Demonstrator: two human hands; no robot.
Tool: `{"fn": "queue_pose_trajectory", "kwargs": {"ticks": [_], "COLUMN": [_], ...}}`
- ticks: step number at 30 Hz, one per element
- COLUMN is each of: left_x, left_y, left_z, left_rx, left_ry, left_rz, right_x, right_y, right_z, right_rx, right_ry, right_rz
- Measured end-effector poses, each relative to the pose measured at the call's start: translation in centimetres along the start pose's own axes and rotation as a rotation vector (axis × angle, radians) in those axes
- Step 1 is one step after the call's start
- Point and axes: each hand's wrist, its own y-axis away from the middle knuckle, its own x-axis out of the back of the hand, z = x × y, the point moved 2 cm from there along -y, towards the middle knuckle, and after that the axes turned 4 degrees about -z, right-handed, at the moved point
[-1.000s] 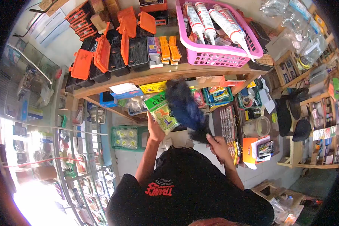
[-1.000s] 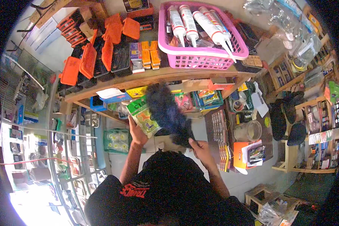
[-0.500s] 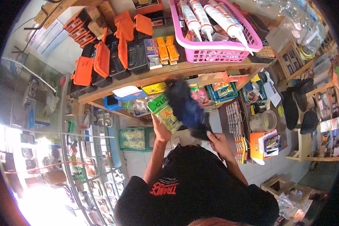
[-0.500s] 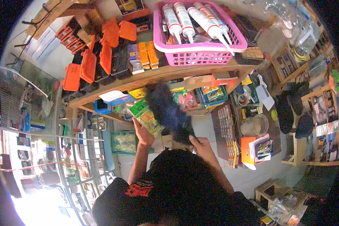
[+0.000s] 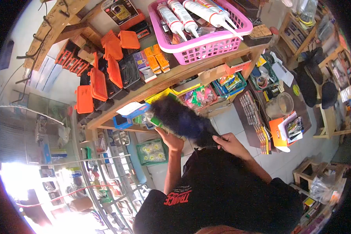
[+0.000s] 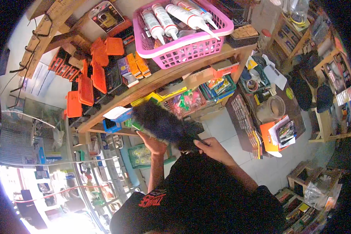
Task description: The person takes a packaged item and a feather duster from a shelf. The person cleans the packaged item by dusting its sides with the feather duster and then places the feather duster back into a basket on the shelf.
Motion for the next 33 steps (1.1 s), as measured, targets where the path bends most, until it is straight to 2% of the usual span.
{"fn": "queue_pose_trajectory", "kwargs": {"ticks": [2, 3, 4, 6, 8, 9, 11, 12, 13, 14, 16, 17, 18, 19, 20, 21, 22, 24, 26, 27, 30, 32, 33], "left_x": [-1.4, -2.6, -2.5, -0.7, 0.8, 1.7, 0.9, -0.1, -3.9, -0.7, -2.9, -3.4, -3.9, -4.7, -3.9, -2.3, -2.9, -4.3, -5.5, -5.2, -1.9, 6.0, 5.0], "left_y": [0.0, -0.1, -1.0, -0.1, 0.4, 0.5, 0.2, 0.1, 0.0, 0.0, 0.3, -0.1, -0.2, -0.3, -0.3, -0.2, -0.4, -0.9, -0.9, -0.9, -0.9, -0.7, -0.6], "left_z": [-0.1, 0.0, 0.7, 0.0, -0.5, -0.5, 0.0, 0.1, 0.1, 0.0, 0.0, 0.2, 0.5, 0.5, 0.7, 0.9, 1.2, 1.4, 1.6, 1.8, 2.6, 3.2, 3.1], "left_rx": [-0.086, 0.012, 0.062, 0.022, -0.192, -0.297, -0.104, -0.009, -0.042, -0.11, -0.228, -0.114, 0.0, 0.003, -0.036, -0.075, -0.113, 0.008, 0.003, -0.011, -0.044, -0.065, -0.065], "left_ry": [-0.238, -0.066, 0.176, -0.145, -0.518, -0.703, -0.319, -0.126, -0.109, -0.401, -0.538, -0.276, -0.014, 0.003, -0.237, -0.478, -0.72, 0.063, 0.121, 0.044, -0.19, -0.48, -0.44], "left_rz": [0.167, 0.139, -0.293, 0.153, 0.091, 0.052, 0.142, 0.189, 0.152, 0.138, 0.108, 0.08, 0.057, 0.025, 0.069, 0.113, 0.154, 0.021, 0.103, 0.105, 0.107, 0.181, 0.178], "right_x": [-0.2, -0.3, -0.3, -0.5, -0.7, -0.8, -0.7, -0.6, -0.3, -0.2, -0.2, -0.2, 0.0, 0.3, 0.6, 0.7, 0.7, 0.8, 1.2, 1.5, 2.0, 1.9, 2.0], "right_y": [0.2, 0.1, 0.0, 0.0, 0.3, 0.3, 0.2, 0.3, 0.6, 0.9, 0.2, 0.0, 0.2, 0.3, 0.4, 0.6, 0.6, 0.6, 0.9, 0.9, 0.3, 0.6, 0.7], "right_z": [-0.2, 0.2, 0.6, 0.8, 0.4, 0.6, 0.9, 0.5, -0.3, -0.7, 1.3, 1.8, 2.1, 1.6, 1.3, 1.1, 1.2, 1.5, 1.4, 1.4, 3.2, 3.1, 2.9], "right_rx": [0.102, 0.09, 0.076, 0.101, 0.175, 0.138, 0.064, 0.061, 0.06, 0.058, 0.08, 0.092, 0.078, 0.065, 0.055, 0.145, 0.132, 0.107, 0.131, 0.144, 0.092, 0.104, 0.112], "right_ry": [0.048, 0.039, 0.029, 0.063, 0.143, 0.139, 0.13, 0.143, 0.159, 0.174, 0.126, 0.102, 0.118, 0.135, 0.155, 0.194, 0.176, 0.142, 0.139, 0.141, 0.181, 0.119, 0.092], "right_rz": [0.012, 0.022, 0.031, 0.024, -0.008, 0.029, 0.103, 0.057, 0.01, -0.039, 0.044, 0.088, 0.036, -0.017, -0.072, -0.061, -0.019, 0.068, -0.039, -0.095, 0.054, -0.009, -0.042]}}
